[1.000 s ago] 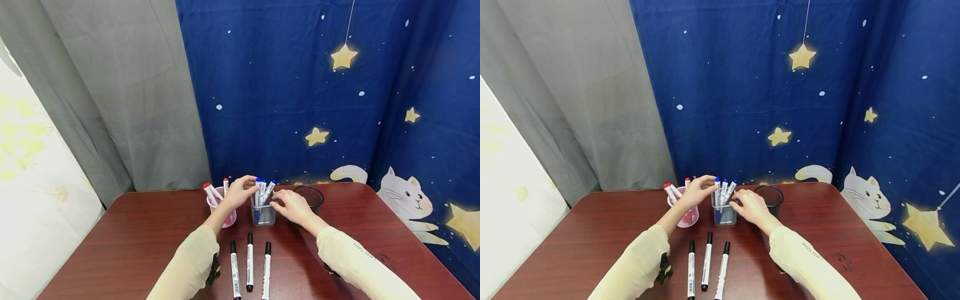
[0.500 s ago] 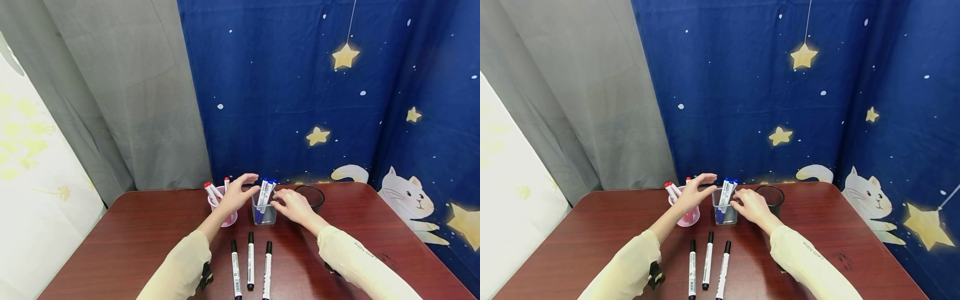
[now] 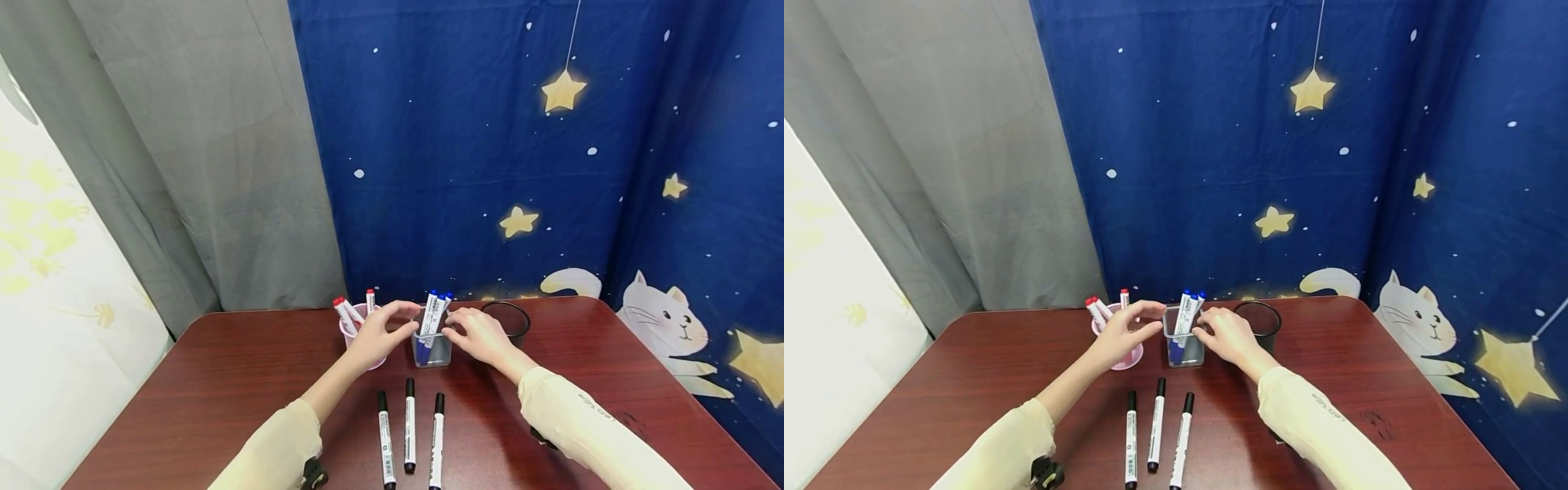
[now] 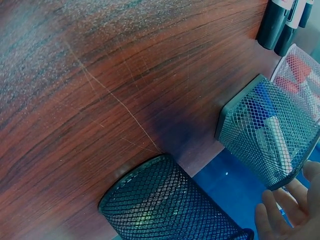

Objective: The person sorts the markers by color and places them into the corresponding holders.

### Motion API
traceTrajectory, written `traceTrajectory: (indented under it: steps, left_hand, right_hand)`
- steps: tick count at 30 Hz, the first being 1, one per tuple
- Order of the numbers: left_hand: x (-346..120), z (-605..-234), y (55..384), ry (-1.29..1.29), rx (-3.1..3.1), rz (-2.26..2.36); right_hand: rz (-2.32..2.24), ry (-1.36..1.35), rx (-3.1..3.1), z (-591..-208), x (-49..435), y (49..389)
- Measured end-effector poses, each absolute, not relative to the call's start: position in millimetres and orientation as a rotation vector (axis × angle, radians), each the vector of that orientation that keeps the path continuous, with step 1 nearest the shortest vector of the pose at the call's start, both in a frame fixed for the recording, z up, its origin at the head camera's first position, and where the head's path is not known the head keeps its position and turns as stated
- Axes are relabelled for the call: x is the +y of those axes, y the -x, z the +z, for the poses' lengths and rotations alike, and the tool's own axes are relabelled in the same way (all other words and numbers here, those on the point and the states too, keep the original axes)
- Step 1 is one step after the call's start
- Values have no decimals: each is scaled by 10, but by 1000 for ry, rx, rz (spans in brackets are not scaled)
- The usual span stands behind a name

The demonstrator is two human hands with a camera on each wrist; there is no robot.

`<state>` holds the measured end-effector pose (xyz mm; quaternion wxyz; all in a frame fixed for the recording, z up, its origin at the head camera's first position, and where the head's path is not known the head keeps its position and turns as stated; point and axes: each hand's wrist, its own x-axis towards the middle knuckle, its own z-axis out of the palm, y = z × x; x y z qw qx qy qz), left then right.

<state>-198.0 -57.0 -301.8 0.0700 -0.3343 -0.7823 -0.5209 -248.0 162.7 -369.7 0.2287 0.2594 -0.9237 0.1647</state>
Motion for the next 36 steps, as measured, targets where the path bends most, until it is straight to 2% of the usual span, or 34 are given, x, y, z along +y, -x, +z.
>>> traceTrajectory:
  steps: [5,9,12,17,23,36]
  left_hand:
    - [-625,-3068,1859,1046,-2399,-1565]
    - [-698,-3298,1869,1168,-2387,-1478]
    - [-763,-3481,1864,1348,-2363,-1228]
    - [-841,-3526,1662,1546,-2324,-612]
    - [-908,-3559,1472,1581,-2264,-244]
    - [-1149,-3764,1313,1580,-2251,-99]
  right_hand:
    - [440,-717,-2559,-3686,1618,2477]
    - [432,-720,-2565,-3666,1613,2465]
    - [432,-720,-2561,-3668,1617,2454]
    - [444,-718,-2557,-3684,1624,2437]
    - [437,-722,-2535,-3680,1650,2427]
    - [435,-721,-2434,-3595,1908,2398]
